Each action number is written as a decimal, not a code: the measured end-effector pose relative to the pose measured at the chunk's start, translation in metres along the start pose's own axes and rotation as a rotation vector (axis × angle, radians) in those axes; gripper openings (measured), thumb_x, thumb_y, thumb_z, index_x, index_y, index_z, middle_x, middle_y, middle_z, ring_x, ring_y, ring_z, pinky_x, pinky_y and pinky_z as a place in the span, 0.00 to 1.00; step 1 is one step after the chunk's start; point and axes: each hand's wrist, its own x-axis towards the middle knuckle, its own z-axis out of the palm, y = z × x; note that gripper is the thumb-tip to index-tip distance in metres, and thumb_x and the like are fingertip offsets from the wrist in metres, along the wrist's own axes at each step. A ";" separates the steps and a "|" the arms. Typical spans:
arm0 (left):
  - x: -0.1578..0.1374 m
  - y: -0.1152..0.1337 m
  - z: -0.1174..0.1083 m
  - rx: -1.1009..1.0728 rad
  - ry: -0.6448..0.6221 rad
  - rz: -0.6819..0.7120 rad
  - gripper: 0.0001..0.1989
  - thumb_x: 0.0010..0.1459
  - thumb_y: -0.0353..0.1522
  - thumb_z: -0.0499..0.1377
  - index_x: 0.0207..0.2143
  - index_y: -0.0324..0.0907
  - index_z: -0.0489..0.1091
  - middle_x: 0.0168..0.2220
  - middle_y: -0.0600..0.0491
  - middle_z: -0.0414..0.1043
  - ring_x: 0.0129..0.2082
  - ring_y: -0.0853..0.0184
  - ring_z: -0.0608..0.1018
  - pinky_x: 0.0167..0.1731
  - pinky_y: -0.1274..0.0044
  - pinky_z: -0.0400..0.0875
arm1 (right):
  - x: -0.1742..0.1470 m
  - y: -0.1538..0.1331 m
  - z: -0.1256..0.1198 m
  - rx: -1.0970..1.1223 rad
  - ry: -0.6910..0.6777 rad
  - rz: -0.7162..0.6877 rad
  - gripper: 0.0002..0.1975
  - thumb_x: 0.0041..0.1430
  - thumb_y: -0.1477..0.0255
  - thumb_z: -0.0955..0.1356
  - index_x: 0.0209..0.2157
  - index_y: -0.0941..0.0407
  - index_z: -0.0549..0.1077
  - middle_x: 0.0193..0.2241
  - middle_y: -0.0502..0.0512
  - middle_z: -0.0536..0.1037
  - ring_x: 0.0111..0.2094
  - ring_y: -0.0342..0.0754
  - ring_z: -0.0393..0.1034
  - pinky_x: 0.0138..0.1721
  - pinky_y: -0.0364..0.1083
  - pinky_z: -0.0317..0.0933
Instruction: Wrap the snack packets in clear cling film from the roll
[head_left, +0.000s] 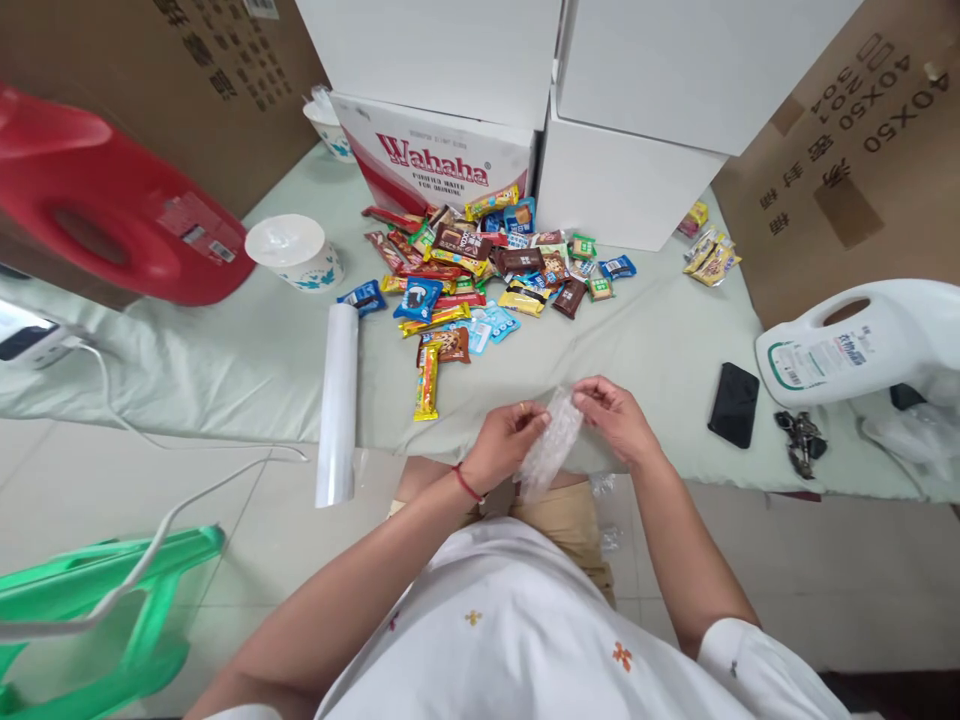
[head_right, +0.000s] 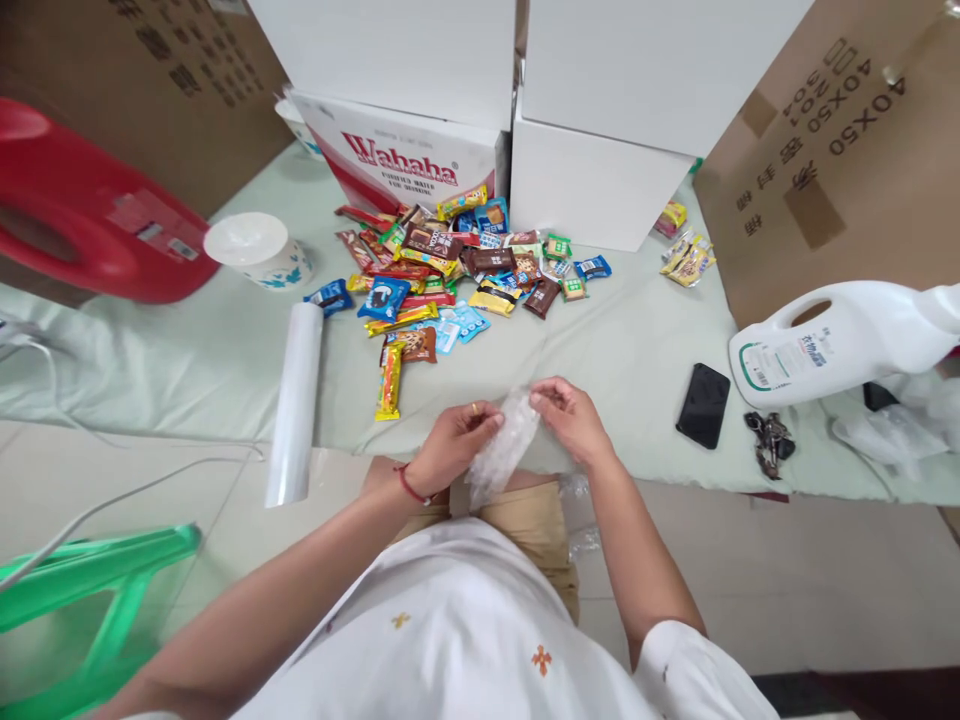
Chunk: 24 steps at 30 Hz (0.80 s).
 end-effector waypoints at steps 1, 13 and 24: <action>0.002 -0.002 0.005 -0.009 0.097 0.000 0.19 0.57 0.48 0.63 0.29 0.40 0.72 0.21 0.59 0.63 0.22 0.72 0.63 0.24 0.79 0.57 | -0.002 0.001 0.004 -0.028 0.113 -0.065 0.20 0.54 0.52 0.75 0.36 0.54 0.75 0.27 0.47 0.71 0.25 0.42 0.60 0.27 0.42 0.58; 0.010 -0.008 -0.003 -0.156 0.345 0.035 0.16 0.53 0.45 0.66 0.31 0.41 0.72 0.20 0.61 0.61 0.19 0.74 0.61 0.21 0.79 0.56 | -0.018 0.023 -0.014 0.199 0.273 0.011 0.20 0.45 0.56 0.79 0.32 0.52 0.73 0.26 0.45 0.72 0.26 0.42 0.63 0.28 0.42 0.60; -0.015 -0.003 -0.004 0.204 0.420 0.180 0.16 0.64 0.45 0.58 0.32 0.44 0.66 0.26 0.57 0.63 0.25 0.70 0.66 0.28 0.77 0.62 | -0.020 0.022 -0.013 0.254 0.180 0.130 0.21 0.42 0.54 0.81 0.31 0.53 0.77 0.26 0.47 0.73 0.26 0.42 0.65 0.27 0.42 0.62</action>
